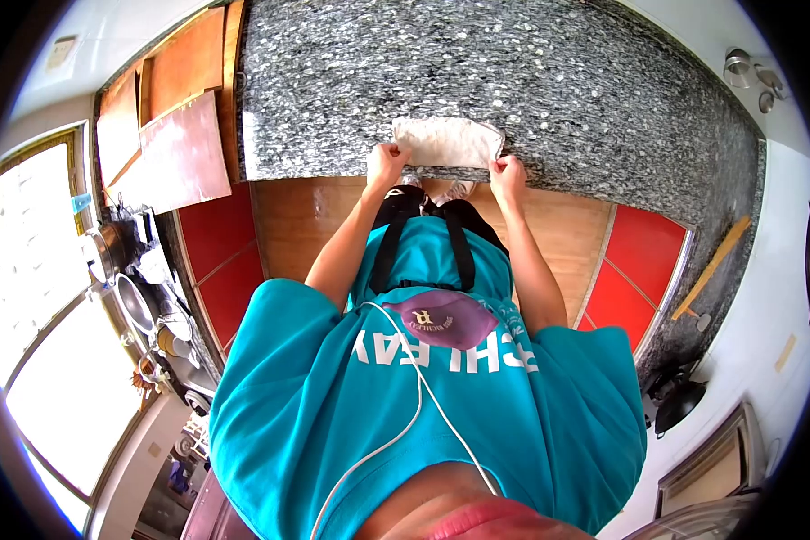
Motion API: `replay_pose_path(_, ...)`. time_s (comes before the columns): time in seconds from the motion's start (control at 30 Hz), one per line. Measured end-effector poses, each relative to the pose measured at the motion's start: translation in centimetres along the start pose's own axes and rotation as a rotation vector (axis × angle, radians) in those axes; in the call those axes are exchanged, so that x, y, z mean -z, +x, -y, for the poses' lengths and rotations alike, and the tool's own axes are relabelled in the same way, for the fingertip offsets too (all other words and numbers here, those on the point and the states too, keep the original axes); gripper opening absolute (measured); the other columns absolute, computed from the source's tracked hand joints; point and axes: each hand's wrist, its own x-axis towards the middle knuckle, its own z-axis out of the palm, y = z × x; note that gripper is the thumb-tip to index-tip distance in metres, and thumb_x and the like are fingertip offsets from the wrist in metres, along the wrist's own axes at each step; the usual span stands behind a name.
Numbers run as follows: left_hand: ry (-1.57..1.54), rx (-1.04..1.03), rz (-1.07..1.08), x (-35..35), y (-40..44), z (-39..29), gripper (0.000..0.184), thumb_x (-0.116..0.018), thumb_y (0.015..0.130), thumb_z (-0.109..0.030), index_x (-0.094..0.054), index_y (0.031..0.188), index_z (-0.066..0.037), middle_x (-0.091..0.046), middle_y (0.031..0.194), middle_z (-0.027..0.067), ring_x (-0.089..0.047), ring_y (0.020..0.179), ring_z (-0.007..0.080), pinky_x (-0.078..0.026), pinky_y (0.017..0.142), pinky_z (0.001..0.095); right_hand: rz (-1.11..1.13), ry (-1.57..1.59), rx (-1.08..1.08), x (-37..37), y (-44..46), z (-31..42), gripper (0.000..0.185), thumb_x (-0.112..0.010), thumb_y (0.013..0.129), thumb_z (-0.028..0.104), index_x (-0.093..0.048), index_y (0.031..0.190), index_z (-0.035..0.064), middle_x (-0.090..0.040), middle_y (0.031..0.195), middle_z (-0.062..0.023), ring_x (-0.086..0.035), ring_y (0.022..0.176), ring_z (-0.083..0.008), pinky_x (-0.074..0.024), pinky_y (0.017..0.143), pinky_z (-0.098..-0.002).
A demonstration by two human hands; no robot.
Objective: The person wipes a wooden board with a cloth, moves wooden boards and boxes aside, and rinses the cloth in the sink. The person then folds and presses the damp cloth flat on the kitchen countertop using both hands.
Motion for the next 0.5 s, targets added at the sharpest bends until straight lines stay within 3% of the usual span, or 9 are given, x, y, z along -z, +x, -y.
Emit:
replay_pose_path(0.13,0.007,-0.033,0.01,1.6,-0.8,-2.1,0.035,-0.074,0.077,-0.03,-0.072,0.088,0.002,-0.072,0.076,0.0142,-0.071,0.071,0.0265,-0.055,0.07,0.038,-0.017,0.253,-0.082,1.0,0.1,1.9,0.017,-0.069,0.087,0.017,-0.061,0.086,0.0015,-0.067,0.081,-0.0143,-0.067,0.077,-0.0322,-0.0529,0.071,-0.0423)
replay_pose_path(0.2,0.015,-0.062,0.01,1.8,-0.7,-1.9,0.034,-0.073,0.077,-0.029,-0.07,0.087,0.003,-0.071,0.074,0.0138,-0.069,0.068,0.0253,-0.054,0.067,0.0381,-0.157,0.376,0.088,1.2,0.1,3.6,0.013,-0.069,0.086,0.011,-0.06,0.089,0.0019,-0.066,0.08,-0.0129,-0.067,0.074,-0.028,-0.0523,0.069,-0.0393)
replay_pose_path(0.27,0.027,-0.091,0.013,1.7,-0.6,-1.2,0.033,-0.073,0.077,-0.028,-0.069,0.085,0.004,-0.07,0.072,0.0135,-0.068,0.065,0.0241,-0.053,0.065,0.0383,-0.09,0.474,0.204,0.8,-0.8,6.7,0.013,-0.07,0.085,0.008,-0.059,0.09,0.0028,-0.066,0.083,-0.0132,-0.066,0.072,-0.0275,-0.0519,0.068,-0.0379)
replay_pose_path(0.3,-0.054,-0.133,0.024,1.5,-0.5,-0.7,0.031,-0.072,0.077,-0.026,-0.068,0.085,0.004,-0.068,0.07,0.0131,-0.066,0.063,0.0225,-0.052,0.064,0.0385,-0.014,0.513,0.326,1.2,-1.5,9.0,0.014,-0.07,0.086,0.009,-0.058,0.09,0.0028,-0.067,0.085,-0.0137,-0.067,0.077,-0.0275,-0.0532,0.072,-0.0377)
replay_pose_path(0.33,-0.135,-0.176,0.034,1.0,0.1,0.4,0.029,-0.072,0.077,-0.023,-0.067,0.084,0.004,-0.067,0.069,0.0127,-0.065,0.061,0.0209,-0.051,0.062,0.0387,0.204,0.592,0.365,1.7,-2.2,11.1,0.012,-0.069,0.088,0.008,-0.062,0.096,0.0015,-0.07,0.093,-0.0155,-0.07,0.088,-0.0304,-0.0546,0.08,-0.0391)
replay_pose_path(0.4,-0.191,-0.142,0.084,0.1,1.2,2.0,0.031,-0.072,0.082,-0.024,-0.067,0.089,0.006,-0.069,0.074,0.0137,-0.067,0.066,0.0182,-0.053,0.063,0.0354,0.347,0.383,0.634,0.4,-2.3,11.3,0.015,-0.066,0.091,0.007,-0.065,0.104,-0.0002,-0.071,0.11,-0.0181,-0.069,0.102,-0.0333,-0.0545,0.089,-0.0415)
replay_pose_path(0.43,-0.357,-0.056,0.092,0.0,0.6,1.4,0.035,-0.072,0.086,-0.027,-0.067,0.093,0.007,-0.07,0.076,0.0143,-0.069,0.068,0.0184,-0.054,0.064,0.0337,0.349,0.38,0.635,0.1,-2.2,11.4,0.015,-0.066,0.091,0.007,-0.065,0.104,-0.0002,-0.071,0.11,-0.0181,-0.069,0.102,-0.0333,-0.0545,0.089,-0.0415)
replay_pose_path(0.5,-0.553,0.049,0.121,0.3,0.4,0.9,0.048,-0.073,0.092,-0.036,-0.063,0.106,0.009,-0.073,0.084,0.0178,-0.072,0.075,0.019,-0.056,0.067,0.0317,0.321,0.316,0.591,-0.5,-1.4,11.7,0.024,-0.062,0.092,0.003,-0.067,0.115,0.0004,-0.064,0.13,-0.0202,-0.062,0.121,-0.034,-0.0506,0.101,-0.0421)
